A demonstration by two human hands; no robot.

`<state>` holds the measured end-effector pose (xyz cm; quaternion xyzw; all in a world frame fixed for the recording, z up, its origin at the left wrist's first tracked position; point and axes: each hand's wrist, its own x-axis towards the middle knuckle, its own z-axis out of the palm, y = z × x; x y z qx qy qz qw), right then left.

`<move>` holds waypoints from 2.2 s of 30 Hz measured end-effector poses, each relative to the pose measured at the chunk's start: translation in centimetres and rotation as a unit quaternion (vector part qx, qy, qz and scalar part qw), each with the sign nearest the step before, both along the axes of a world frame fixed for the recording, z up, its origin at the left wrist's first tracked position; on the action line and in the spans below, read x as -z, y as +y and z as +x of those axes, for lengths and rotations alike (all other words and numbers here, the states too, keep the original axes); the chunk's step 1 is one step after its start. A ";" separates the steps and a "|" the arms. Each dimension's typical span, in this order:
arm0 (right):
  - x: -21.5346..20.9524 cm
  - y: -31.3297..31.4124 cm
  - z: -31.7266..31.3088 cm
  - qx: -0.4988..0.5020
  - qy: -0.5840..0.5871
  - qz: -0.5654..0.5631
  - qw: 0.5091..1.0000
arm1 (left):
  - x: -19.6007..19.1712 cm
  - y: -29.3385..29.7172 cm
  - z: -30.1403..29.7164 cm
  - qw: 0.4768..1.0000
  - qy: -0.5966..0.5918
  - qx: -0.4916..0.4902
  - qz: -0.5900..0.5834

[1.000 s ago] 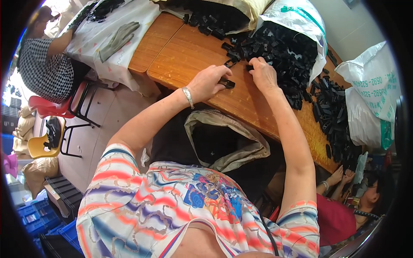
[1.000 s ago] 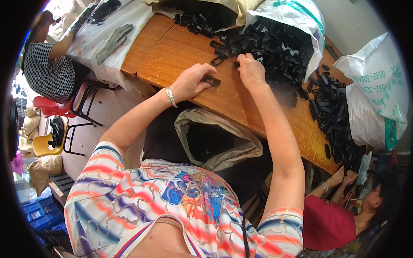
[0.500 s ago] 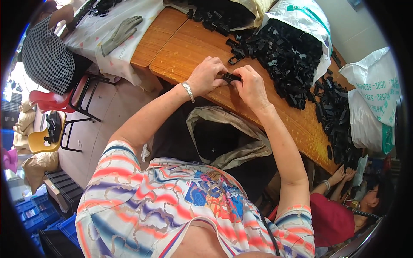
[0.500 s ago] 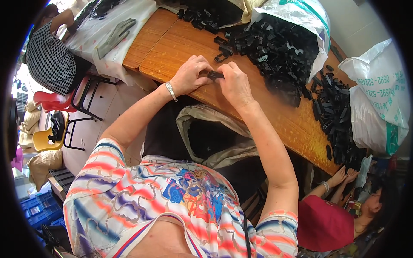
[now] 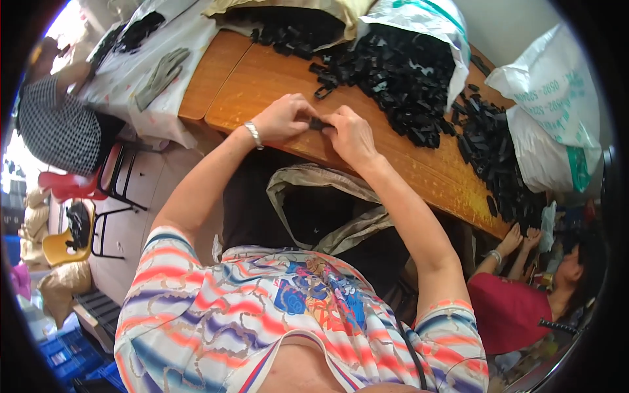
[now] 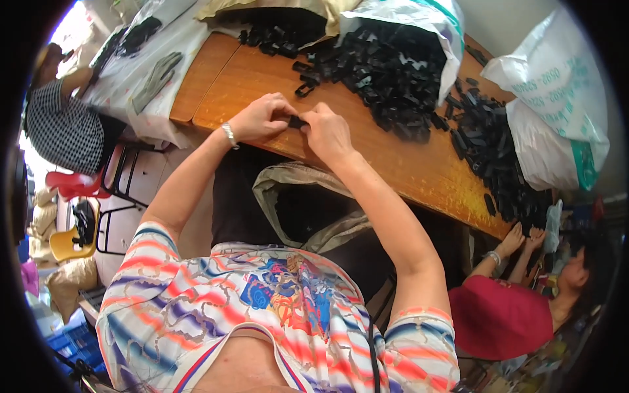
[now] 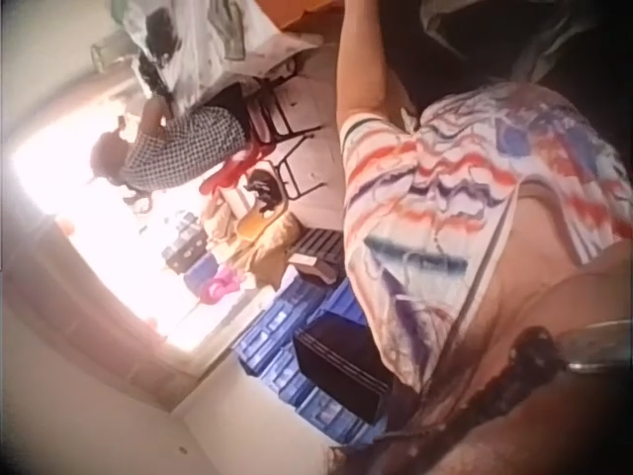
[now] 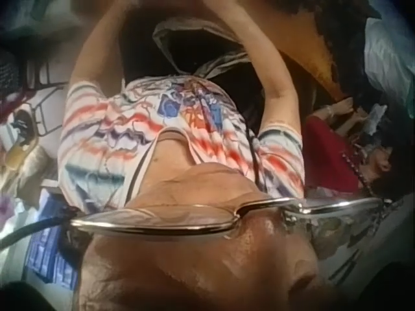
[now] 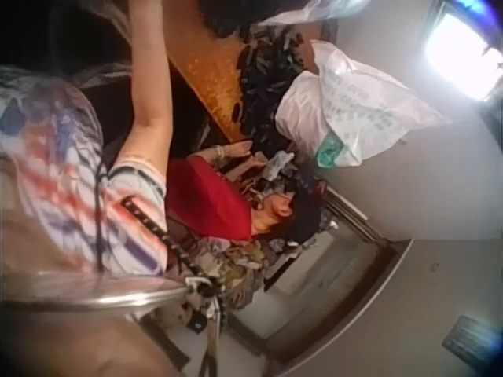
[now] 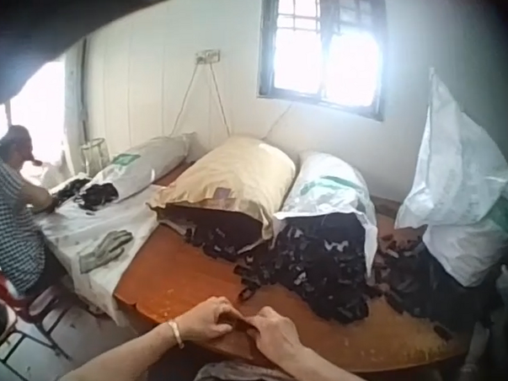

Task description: Sorting and inspecting small black plastic buckles on a wooden workbench and putting them into a bag.

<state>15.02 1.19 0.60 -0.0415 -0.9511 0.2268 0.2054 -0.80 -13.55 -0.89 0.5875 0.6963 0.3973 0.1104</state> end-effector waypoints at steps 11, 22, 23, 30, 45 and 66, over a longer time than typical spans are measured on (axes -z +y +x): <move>-0.1 -0.2 12.3 -0.009 -0.019 -0.016 1.000 | -0.8 5.5 1.4 0.961 0.084 -0.264 0.003; -0.9 8.1 6.0 0.255 -0.070 0.154 0.952 | -0.2 4.2 2.5 0.977 0.092 -0.189 0.013; -1.0 8.0 6.0 0.248 -0.064 0.143 0.956 | -0.1 3.9 2.7 0.982 0.089 -0.167 0.028; -2.0 5.6 5.0 0.106 -0.020 -0.040 0.993 | -0.2 2.7 3.1 0.986 0.107 -0.122 0.032; -1.6 1.6 -0.9 -0.008 -0.065 0.056 0.996 | 0.3 2.8 2.3 0.989 0.067 -0.128 0.004; 1.8 -4.4 14.2 -0.070 -0.109 -0.101 0.986 | 0.2 8.1 -3.3 0.951 0.233 -0.187 0.074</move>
